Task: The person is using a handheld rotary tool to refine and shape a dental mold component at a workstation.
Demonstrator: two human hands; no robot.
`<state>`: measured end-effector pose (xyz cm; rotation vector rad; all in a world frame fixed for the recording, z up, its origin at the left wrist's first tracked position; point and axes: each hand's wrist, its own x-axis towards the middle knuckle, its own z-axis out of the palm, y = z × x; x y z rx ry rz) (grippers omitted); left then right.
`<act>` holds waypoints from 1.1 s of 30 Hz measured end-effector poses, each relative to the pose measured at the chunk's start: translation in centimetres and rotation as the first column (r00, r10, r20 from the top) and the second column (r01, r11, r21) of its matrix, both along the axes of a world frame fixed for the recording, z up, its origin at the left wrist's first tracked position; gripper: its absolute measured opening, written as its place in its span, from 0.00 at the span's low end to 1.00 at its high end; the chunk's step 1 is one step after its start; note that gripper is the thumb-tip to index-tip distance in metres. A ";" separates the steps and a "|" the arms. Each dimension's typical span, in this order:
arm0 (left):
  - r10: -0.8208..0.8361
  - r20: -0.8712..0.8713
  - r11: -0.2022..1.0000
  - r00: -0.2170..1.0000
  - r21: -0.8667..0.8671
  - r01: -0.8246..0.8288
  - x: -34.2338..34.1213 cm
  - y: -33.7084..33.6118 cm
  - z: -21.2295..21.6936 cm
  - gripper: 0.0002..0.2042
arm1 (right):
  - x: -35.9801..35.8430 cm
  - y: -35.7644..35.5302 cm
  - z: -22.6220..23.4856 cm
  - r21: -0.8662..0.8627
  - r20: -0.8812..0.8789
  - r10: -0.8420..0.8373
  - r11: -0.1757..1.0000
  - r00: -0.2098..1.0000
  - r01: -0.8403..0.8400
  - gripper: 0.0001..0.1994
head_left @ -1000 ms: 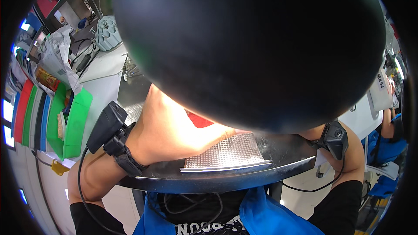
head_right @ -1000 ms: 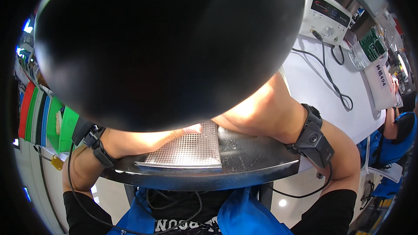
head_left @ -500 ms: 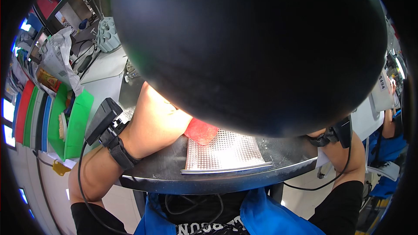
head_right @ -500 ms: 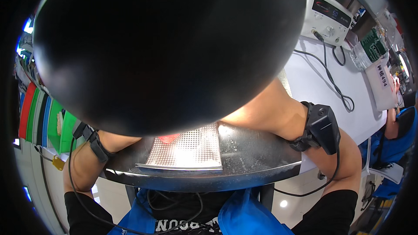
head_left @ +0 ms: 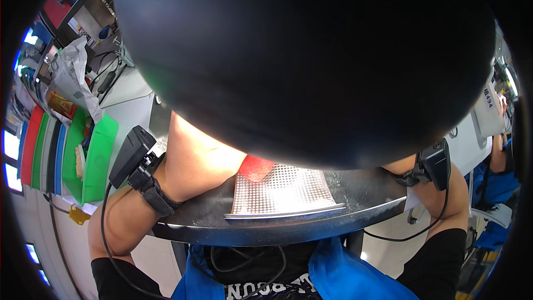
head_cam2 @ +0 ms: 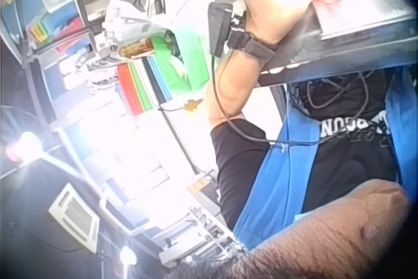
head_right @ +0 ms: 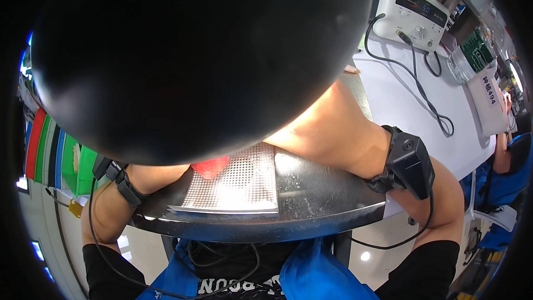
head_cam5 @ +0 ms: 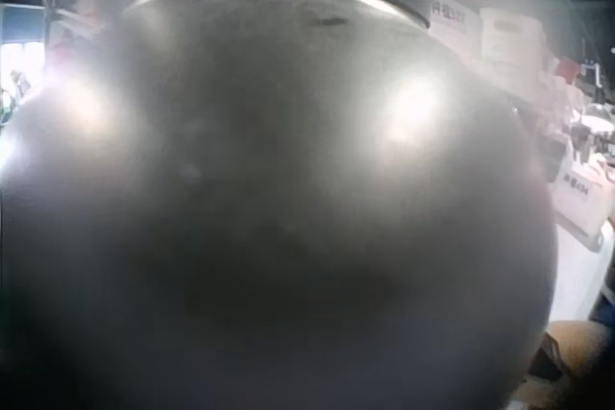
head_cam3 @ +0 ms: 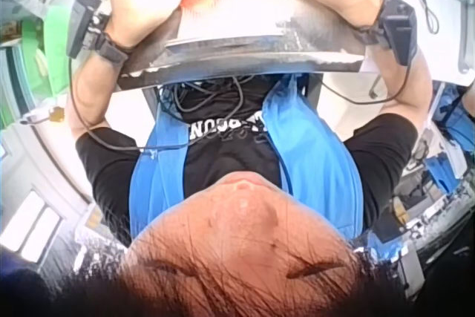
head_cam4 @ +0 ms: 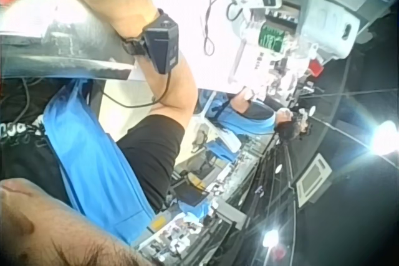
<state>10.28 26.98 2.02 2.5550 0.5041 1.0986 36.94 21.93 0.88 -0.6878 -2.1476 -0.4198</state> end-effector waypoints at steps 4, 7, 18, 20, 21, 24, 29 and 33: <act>-0.029 0.048 1.000 0.998 0.012 0.028 0.2 0.1 -0.4 0.06 | 0.1 0.4 -0.6 -0.172 -0.087 0.069 0.982 0.994 -0.083 0.09; -0.033 0.048 0.999 0.998 -0.001 0.033 0.5 0.1 -0.4 0.06 | 0.3 0.9 -1.4 -0.164 -0.108 0.092 0.980 0.990 -0.109 0.10; -0.020 -0.026 0.992 0.999 -0.124 0.017 0.7 1.2 0.0 0.06 | 1.1 0.5 1.2 -0.552 0.076 -0.059 0.829 0.995 0.091 0.13; 0.006 -0.031 0.987 0.999 -0.158 -0.011 0.7 1.4 -0.1 0.06 | 0.8 -0.1 1.2 -0.560 0.133 -0.063 0.819 0.989 0.128 0.14; 0.019 -0.030 0.984 0.999 -0.174 -0.024 0.7 1.4 -0.1 0.06 | 0.9 -0.3 1.1 -0.562 0.163 -0.071 0.813 0.984 0.152 0.14; 0.067 -0.020 0.970 0.998 -0.235 -0.069 0.8 1.2 -0.3 0.06 | 0.3 -1.7 0.7 -0.567 0.220 -0.105 0.795 0.970 0.215 0.14; 0.049 0.001 0.997 0.999 -0.056 -0.049 1.2 1.1 -0.2 0.08 | -0.1 -1.4 0.6 -0.558 0.228 -0.141 0.792 0.963 0.248 0.14; 0.051 0.012 0.994 0.999 -0.093 -0.050 1.6 1.2 -0.4 0.08 | -0.2 -1.5 0.6 -0.553 0.229 -0.162 0.789 0.960 0.266 0.14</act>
